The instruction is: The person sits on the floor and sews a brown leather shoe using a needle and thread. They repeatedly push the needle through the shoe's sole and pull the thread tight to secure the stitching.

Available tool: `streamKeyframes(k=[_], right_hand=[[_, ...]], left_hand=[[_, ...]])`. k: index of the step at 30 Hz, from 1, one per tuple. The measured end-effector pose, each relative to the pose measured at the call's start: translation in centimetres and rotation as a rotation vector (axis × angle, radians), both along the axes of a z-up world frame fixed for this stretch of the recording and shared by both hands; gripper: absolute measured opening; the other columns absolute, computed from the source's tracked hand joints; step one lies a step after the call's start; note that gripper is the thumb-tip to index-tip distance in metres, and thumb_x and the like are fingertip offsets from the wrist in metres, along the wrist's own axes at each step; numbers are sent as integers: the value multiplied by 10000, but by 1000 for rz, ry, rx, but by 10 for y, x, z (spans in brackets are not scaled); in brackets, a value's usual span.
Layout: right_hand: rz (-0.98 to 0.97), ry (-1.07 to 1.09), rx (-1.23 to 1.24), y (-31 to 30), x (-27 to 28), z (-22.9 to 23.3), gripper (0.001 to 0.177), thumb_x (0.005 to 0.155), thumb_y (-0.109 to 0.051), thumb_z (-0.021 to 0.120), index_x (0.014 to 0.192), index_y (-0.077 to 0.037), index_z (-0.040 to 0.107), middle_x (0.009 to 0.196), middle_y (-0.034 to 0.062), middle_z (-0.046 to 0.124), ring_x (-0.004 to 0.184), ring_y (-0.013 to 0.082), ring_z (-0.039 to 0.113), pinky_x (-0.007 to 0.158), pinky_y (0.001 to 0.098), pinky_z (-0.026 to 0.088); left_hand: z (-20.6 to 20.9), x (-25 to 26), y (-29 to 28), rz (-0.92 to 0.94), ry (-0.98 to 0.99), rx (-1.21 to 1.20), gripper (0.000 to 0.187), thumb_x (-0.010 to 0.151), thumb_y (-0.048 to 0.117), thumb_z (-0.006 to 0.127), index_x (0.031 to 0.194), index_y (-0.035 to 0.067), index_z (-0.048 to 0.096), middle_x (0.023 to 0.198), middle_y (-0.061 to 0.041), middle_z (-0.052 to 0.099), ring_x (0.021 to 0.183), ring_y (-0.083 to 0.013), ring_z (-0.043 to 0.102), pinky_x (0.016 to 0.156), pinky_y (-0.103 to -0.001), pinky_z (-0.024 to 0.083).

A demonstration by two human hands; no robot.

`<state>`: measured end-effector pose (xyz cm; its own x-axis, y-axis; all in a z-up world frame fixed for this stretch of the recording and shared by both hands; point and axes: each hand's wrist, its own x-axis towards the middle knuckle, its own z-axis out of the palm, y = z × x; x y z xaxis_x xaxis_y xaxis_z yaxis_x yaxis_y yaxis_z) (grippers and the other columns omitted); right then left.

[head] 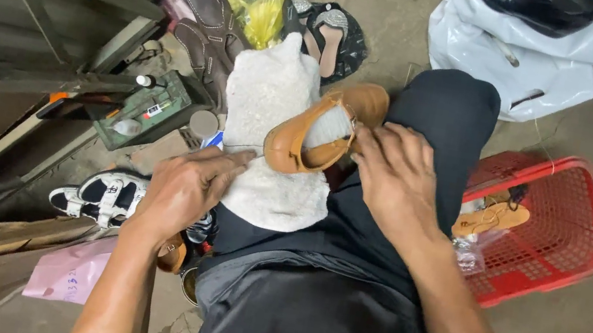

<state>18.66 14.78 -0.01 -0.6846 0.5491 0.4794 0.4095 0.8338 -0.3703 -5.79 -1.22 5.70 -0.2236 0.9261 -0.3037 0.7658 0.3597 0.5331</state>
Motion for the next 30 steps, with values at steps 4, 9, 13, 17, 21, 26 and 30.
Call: streamKeyframes(k=[4, 9, 13, 17, 21, 26, 30], right_hand=[[104, -67, -24, -4, 20, -8, 25, 885, 8, 804, 893, -2, 783, 743, 131, 693, 781, 299, 674, 974, 457, 510], [155, -51, -577, 0, 36, 58, 113, 958, -111, 706, 1008, -118, 807, 780, 64, 761, 686, 279, 705, 689, 403, 568], [72, -42, -810, 6, 57, 76, 133, 902, -55, 724, 999, -74, 812, 867, 126, 792, 752, 263, 748, 690, 403, 587], [385, 463, -1293, -4, 61, 52, 84, 874, -4, 628, 890, 39, 699, 1129, 316, 709, 886, 330, 737, 740, 431, 587], [78, 63, -1145, -9, 7, 61, 126, 910, -153, 713, 948, -92, 815, 743, 104, 809, 701, 134, 672, 625, 317, 535], [33, -72, -1040, -15, -35, -25, 157, 938, -74, 727, 1064, -21, 805, 954, 204, 786, 874, 279, 744, 786, 411, 581], [79, -14, -1323, -18, -44, -65, 180, 920, -146, 797, 1054, -28, 804, 1068, 142, 787, 962, 205, 697, 888, 405, 583]], left_hand=[[4, -11, -13, 52, -19, -24, 218, 998, 285, 601, 1005, 245, 815, 826, -42, 770, 642, -325, 720, 574, -419, 567], [-15, -16, -22, 85, -59, 33, 205, 970, 226, 615, 966, 263, 816, 843, -20, 756, 658, -343, 705, 547, -434, 536], [-6, -12, -14, 48, -20, 46, 200, 963, 251, 615, 861, 263, 786, 845, 13, 750, 672, -324, 714, 538, -412, 536], [-15, -15, -17, 16, -41, 72, 204, 947, 176, 610, 831, 193, 778, 872, -44, 769, 700, -360, 722, 544, -428, 535], [-21, -17, -15, -11, -42, 12, 209, 971, 216, 593, 884, 245, 782, 939, -25, 781, 824, -323, 750, 636, -415, 570], [-12, -16, -4, 33, -270, -51, 235, 1002, 187, 555, 1023, 145, 785, 958, -149, 789, 880, -410, 743, 696, -497, 573], [-15, -23, 2, 69, -481, -203, 311, 1018, 204, 551, 1227, 83, 748, 933, -220, 788, 964, -463, 731, 829, -573, 556]])
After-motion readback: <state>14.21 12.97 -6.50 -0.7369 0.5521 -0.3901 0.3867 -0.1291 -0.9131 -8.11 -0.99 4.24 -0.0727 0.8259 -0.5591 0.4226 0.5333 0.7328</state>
